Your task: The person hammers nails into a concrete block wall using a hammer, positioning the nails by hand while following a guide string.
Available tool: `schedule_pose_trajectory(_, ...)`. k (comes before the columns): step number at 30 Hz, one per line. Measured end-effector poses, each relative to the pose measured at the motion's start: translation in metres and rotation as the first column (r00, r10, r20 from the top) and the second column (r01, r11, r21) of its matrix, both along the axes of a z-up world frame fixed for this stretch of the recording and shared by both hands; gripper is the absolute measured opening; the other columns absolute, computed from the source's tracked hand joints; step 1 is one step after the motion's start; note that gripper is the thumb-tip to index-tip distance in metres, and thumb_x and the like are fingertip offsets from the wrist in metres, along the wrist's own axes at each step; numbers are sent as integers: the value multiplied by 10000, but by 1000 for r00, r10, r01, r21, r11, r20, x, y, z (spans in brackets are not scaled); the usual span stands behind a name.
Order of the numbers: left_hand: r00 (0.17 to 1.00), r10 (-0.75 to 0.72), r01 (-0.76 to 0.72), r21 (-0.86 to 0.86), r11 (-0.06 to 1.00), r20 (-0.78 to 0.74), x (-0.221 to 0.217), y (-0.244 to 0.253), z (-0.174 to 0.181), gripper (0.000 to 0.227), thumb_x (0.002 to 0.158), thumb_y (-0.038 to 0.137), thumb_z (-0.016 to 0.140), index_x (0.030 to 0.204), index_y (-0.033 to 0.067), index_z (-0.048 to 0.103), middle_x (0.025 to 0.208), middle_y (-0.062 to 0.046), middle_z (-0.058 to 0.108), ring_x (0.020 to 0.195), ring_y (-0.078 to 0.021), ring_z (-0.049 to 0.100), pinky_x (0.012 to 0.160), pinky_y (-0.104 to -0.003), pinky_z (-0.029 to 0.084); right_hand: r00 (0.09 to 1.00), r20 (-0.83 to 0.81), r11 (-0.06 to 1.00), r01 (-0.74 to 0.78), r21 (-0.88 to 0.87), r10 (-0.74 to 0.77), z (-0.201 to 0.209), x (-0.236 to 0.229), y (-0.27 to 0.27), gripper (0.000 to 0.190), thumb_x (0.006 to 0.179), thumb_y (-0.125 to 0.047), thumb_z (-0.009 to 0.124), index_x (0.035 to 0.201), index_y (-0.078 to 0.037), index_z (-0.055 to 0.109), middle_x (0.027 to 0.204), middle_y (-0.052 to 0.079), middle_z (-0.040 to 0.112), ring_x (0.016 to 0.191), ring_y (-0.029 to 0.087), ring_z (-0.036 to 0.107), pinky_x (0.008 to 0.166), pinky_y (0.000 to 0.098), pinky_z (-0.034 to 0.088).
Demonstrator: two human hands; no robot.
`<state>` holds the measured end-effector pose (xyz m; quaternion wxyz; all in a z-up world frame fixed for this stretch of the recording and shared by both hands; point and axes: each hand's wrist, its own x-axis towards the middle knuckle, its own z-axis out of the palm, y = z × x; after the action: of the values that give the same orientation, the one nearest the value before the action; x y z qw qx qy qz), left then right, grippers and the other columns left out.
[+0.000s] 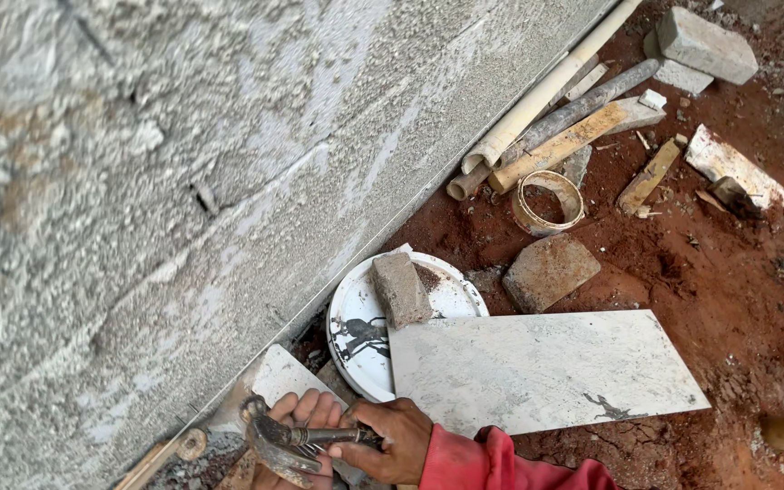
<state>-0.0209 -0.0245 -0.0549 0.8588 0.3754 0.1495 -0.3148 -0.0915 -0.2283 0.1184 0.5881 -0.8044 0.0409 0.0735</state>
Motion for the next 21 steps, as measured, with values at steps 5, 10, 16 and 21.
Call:
schedule_pose_trajectory(5,972,152,-183,-180,966,-177,-6,-16,4,539,966,376,554,1368,34,442,1388,-291,507,1307,-461,506,1089,-642,335,992,119,999,40,10,-41,5,-3,-3,264,992,-282,727,1069,-31,706,880,184,754,784,323,758,726,425,598)
schedule_pose_trajectory(10,990,27,-104,-582,806,-140,-32,-44,170,593,1075,348,451,1481,-81,401,1507,-289,485,1382,-450,464,1169,-593,363,958,232,985,152,88,-168,63,-26,-18,102,954,-131,701,1009,-50,728,839,92,755,740,159,748,684,310,602)
schedule_pose_trajectory(16,996,-67,18,-618,786,-55,-31,-93,360,534,1177,364,375,1459,-87,423,1525,-342,468,1472,-448,406,1274,-571,287,899,-16,898,437,44,-437,199,-66,-40,141,924,-148,716,1008,-43,757,667,-1,695,569,48,584,501,245,480)
schedule_pose_trajectory(21,966,-158,15,-568,823,-203,-54,-96,475,551,1115,350,351,1474,-64,407,1548,-308,417,1478,-436,380,1243,-552,301,815,-90,804,579,139,-572,304,-99,-33,139,953,-154,727,959,-20,764,694,-28,653,628,28,525,521,221,433)
